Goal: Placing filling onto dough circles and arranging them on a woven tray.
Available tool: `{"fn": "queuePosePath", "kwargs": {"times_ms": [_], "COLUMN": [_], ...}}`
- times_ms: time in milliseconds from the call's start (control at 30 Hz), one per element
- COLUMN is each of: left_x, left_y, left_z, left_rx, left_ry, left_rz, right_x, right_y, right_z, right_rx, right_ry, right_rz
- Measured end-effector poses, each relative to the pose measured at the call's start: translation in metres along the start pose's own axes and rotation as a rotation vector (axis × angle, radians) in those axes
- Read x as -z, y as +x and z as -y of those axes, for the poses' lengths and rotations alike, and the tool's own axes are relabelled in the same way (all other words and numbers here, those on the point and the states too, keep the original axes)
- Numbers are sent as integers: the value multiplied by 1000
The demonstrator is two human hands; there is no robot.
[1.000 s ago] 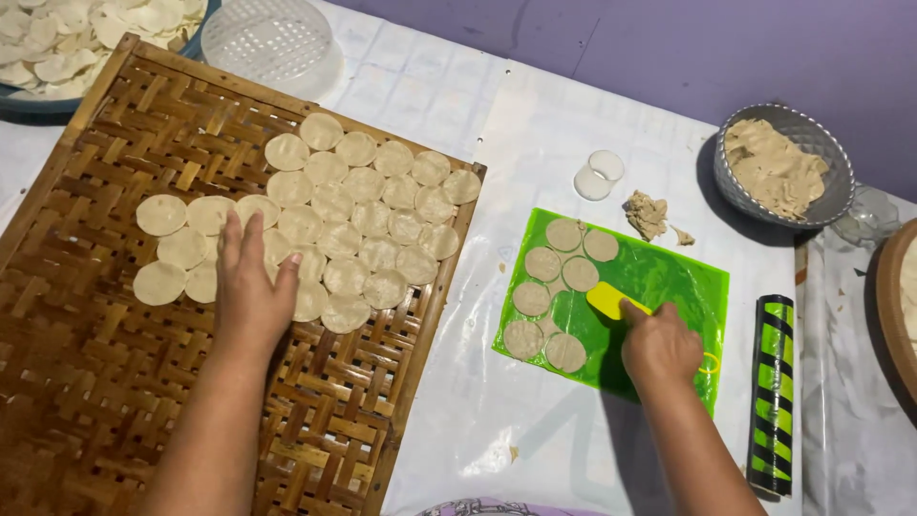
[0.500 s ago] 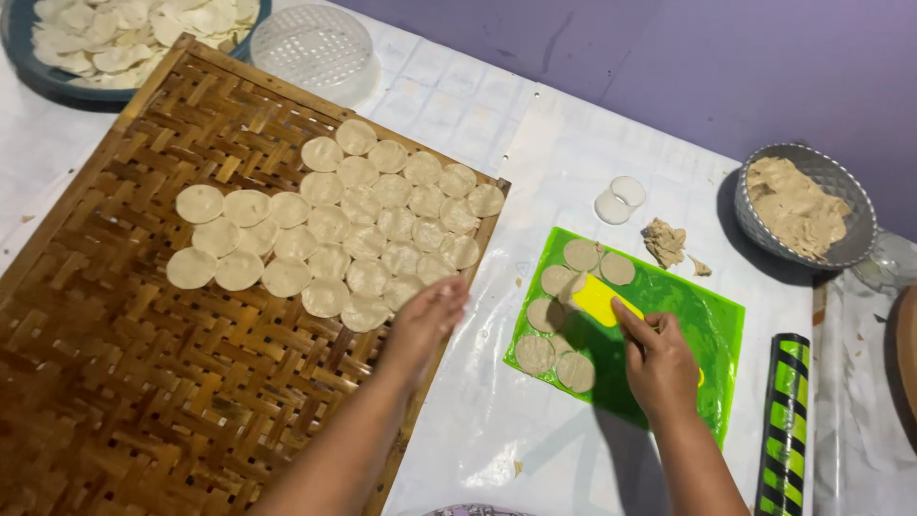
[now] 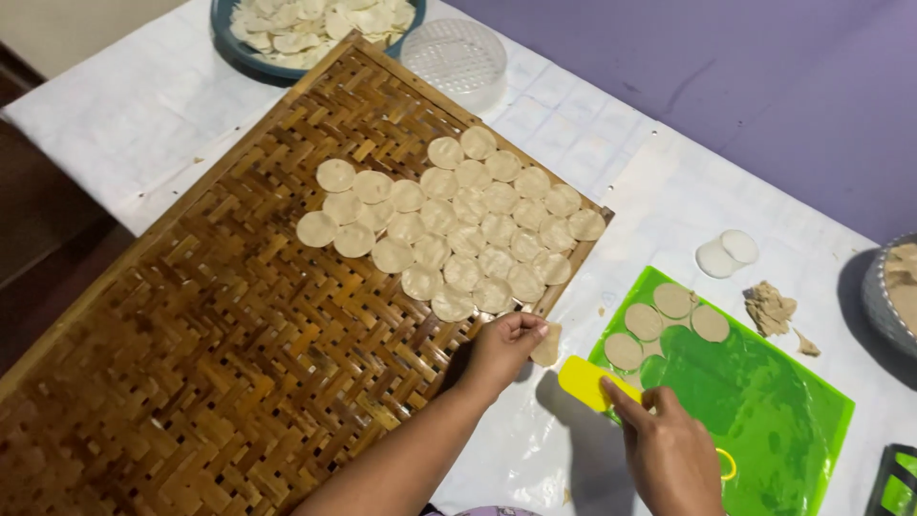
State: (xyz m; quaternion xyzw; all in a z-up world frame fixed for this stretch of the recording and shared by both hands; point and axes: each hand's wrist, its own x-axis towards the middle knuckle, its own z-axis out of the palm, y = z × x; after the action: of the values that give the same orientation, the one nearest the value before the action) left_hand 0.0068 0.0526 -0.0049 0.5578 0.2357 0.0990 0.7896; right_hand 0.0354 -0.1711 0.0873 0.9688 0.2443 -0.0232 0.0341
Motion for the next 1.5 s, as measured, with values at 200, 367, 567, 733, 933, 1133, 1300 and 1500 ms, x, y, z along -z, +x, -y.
{"fn": "queuePosePath", "kwargs": {"times_ms": [200,367,567,733,933,1133,1300,1500], "left_x": [92,198,263,281,306,269,335,311], "left_y": [-22,2,42,72,108,76,130,104], "left_z": [-125,-169,-183,-177,-157,-195,-131,-108], "left_rx": [17,-89,-168,30,-258,58,-236,-750], "left_ry": [600,763,770,875,722,825,1244,1300], "left_rz": [-401,-715,-698,-659,-826,-884,-883,-703], "right_x": [-23,-91,-156,-153,-164,-160,-60,-65], "right_y": [4,6,10,13,7,7,-1,33], "right_z": [-13,-53,-85,-93,-107,-107,-69,-119], "right_rx": [-166,-105,7,24,62,64,-260,-588], "right_ry": [-48,72,222,333,517,478,74,-21], "right_rz": [131,40,-56,89,9,-7,196,62]}}
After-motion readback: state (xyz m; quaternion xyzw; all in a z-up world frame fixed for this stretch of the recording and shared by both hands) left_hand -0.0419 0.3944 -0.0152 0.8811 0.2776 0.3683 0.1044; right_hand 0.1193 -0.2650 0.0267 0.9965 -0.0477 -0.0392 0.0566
